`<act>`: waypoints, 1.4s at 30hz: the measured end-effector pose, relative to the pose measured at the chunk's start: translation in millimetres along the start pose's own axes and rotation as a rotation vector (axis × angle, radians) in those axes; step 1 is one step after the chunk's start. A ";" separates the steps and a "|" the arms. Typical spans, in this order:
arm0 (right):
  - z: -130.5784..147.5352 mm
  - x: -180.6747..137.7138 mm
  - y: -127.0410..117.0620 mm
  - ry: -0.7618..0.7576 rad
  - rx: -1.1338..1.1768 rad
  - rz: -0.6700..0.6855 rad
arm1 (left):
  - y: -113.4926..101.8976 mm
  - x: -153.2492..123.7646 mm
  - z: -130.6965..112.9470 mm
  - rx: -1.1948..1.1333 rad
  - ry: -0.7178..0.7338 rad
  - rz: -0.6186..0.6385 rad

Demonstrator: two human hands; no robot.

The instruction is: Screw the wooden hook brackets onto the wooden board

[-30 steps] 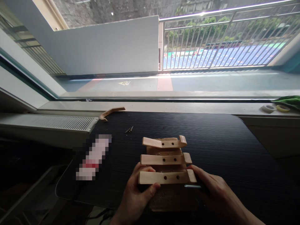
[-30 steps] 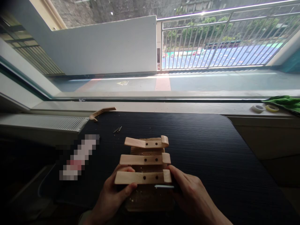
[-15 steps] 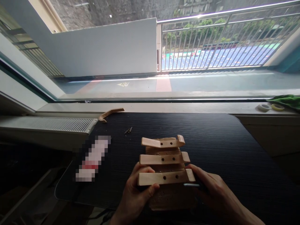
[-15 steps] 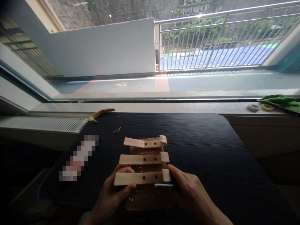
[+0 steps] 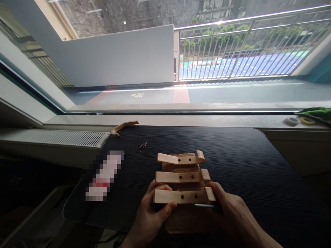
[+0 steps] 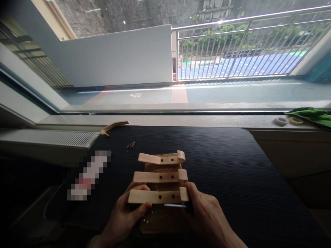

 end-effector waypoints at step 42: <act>-7.5 -7.9 8.7 0.047 -0.217 -0.083 | -62.7 -8.5 -16.7 0.298 0.044 -0.161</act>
Point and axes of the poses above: each hand's wrist, its own x-axis towards the middle knuckle, its own y-axis out of the palm, z = x × y, the point moved 6 cm from there along x, towards the middle knuckle, and after that the axes turned 5 degrees about -y, right-handed, at the moved point
